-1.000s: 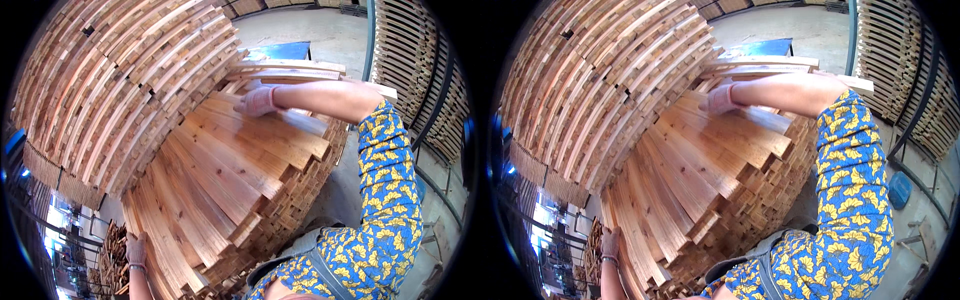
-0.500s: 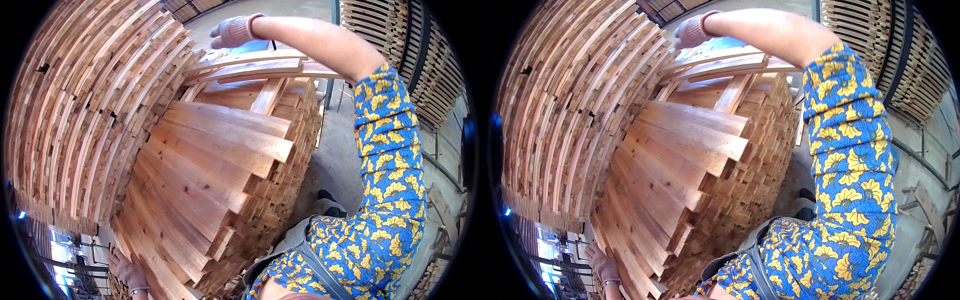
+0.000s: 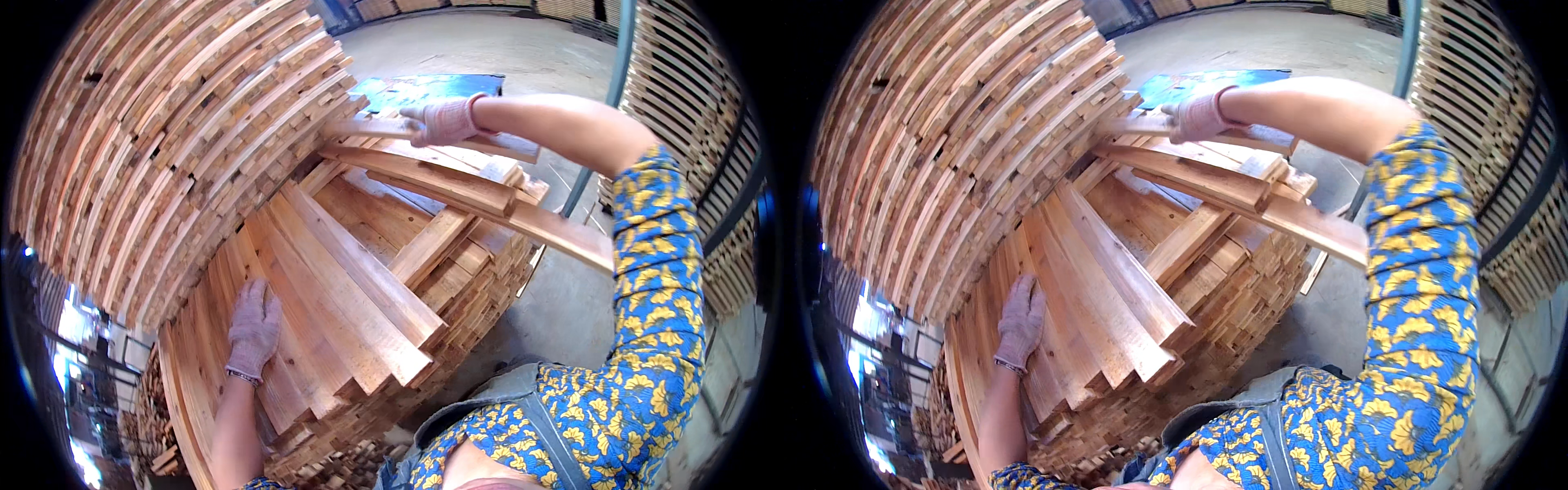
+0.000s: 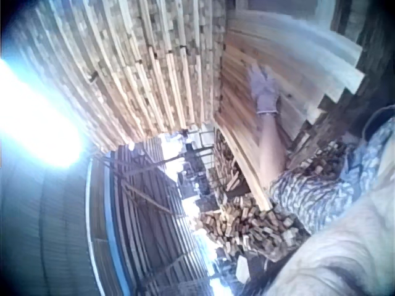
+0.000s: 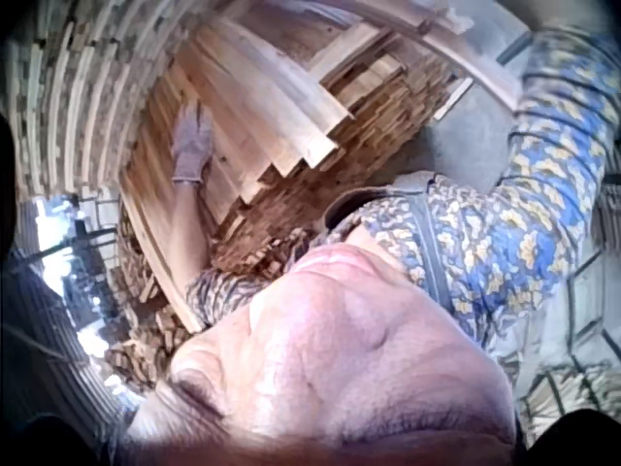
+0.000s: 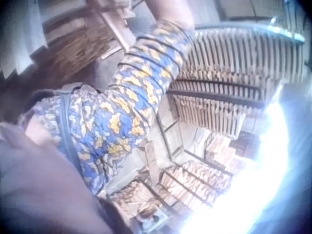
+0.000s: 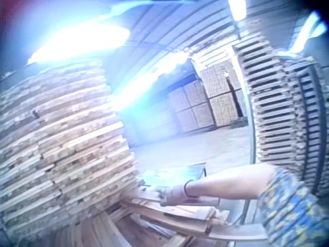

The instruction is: The person repeatedly picks up bundles of wooden planks and places them onto a growing stack in a warehouse. They adjust the planks to align them neatly and occasionally move between stacks to retrieve more wood.

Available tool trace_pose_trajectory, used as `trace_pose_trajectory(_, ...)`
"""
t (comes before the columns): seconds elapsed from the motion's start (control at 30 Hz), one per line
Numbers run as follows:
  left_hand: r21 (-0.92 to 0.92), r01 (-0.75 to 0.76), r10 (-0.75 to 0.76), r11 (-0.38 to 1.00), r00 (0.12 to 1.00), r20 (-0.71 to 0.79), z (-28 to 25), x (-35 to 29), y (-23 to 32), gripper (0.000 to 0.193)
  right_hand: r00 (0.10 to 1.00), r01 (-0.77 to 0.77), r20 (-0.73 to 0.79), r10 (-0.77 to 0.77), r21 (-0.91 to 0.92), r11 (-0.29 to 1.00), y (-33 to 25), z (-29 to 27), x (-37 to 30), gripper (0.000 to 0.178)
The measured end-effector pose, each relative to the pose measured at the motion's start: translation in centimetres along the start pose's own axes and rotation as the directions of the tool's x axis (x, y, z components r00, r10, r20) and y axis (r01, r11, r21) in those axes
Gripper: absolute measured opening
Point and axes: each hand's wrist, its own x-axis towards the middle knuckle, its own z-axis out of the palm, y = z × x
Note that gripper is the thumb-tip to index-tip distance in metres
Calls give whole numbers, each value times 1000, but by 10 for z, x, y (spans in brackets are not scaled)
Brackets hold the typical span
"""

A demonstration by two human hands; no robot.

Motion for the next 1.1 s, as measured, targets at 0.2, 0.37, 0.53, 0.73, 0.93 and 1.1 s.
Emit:
trace_pose_trajectory(0.2, -2, 11, -11, 1000, 1000, -6, -1, 2, 4, 51, 990, 71, 128, -63, -59, 996, -38, 9, 2, 72)
trace_pose_trajectory(0.37, 18, 8, -8, 1000, 999, -46, -2, -5, -1, 50, 997, 63, 56, -58, -103, 993, -45, 24, 13, 60)
trace_pose_trajectory(0.53, -4, -2, 2, 1000, 1000, -12, -5, 3, 11, 50, 985, 158, -49, -168, -160, 974, -48, 10, 13, 43)
trace_pose_trajectory(0.73, 7, 18, -18, 1000, 999, -41, -1, -2, -1, 51, 972, 226, 86, -219, -90, 970, -133, 98, 34, 49)
trace_pose_trajectory(0.93, -39, 52, -52, 998, 999, 2, -7, 6, 11, 53, 962, 269, 26, -271, 81, 960, -126, 78, 7, 65)
trace_pose_trajectory(1.1, -8, 33, -33, 999, 999, -40, 2, 1, 2, 53, 975, 221, -3, -222, -31, 975, -82, 19, -59, 74)
